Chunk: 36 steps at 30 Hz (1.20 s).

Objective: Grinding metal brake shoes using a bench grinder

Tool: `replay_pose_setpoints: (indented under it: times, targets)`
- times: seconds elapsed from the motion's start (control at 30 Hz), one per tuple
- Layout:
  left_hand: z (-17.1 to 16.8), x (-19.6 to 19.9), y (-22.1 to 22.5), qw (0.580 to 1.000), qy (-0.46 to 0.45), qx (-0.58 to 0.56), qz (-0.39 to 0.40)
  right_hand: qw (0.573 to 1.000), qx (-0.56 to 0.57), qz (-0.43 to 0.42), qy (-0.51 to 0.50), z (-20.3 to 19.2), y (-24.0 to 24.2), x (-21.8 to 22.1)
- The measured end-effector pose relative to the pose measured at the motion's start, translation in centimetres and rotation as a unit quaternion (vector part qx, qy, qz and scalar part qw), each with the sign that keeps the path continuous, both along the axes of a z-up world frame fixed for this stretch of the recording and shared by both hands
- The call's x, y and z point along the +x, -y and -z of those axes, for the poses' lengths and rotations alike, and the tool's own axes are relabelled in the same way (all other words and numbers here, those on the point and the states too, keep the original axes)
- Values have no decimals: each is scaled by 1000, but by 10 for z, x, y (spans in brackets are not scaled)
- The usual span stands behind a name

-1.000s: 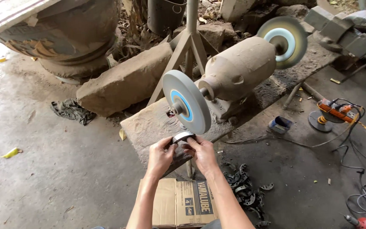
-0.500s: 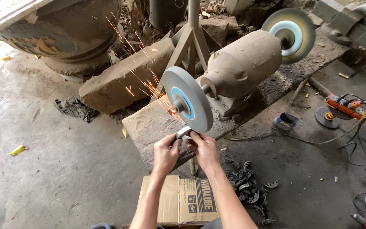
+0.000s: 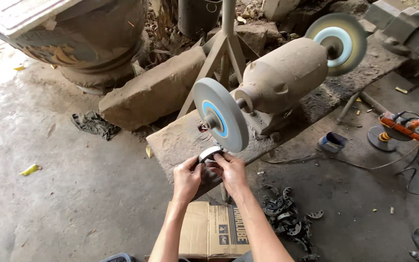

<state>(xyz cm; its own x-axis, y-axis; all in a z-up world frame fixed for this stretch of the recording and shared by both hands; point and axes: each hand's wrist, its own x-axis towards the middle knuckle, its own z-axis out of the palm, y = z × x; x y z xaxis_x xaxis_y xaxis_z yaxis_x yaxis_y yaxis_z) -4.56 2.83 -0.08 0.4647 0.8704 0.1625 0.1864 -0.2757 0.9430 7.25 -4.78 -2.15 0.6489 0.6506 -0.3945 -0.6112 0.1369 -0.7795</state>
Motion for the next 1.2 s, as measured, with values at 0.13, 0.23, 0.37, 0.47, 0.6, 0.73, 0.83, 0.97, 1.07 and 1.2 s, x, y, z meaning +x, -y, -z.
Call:
replay_pose_setpoints:
  times: [0.13,0.23,0.37,0.47,0.6,0.73,0.83,0.97,1.07,1.2]
  targets:
    - [-3,7,8,1000,-18,-9,20,1000,8,8,13,5,11,10]
    - [0,15,13,999,-27,-12,40,1000,7,26,9,7,15,19]
    - [-6,23,15,998,-15,-38,48,999,1,42,12,-4,16,19]
    - [-2,16,6,999,-5,-42,34,999,3,39,24,-7,7,12]
    - [-15,13,8,999,5,-29,28,999,3,39,29,-1,1,11]
    - [18,22,4,999,-1,-3,33,998,0,54,24,-1,7,16]
    - [7,19,5,1000,12,-3,28,998,1,56,22,-12,4,11]
    - [-4,10,5,1000,17,15,19,998,-3,43,37,-14,1,4]
    - [-8,22,9,999,29,20,28,998,-12,55,41,-1,7,16]
    - [0,32,9,998,35,33,31,997,-14,69,23,-1,9,22]
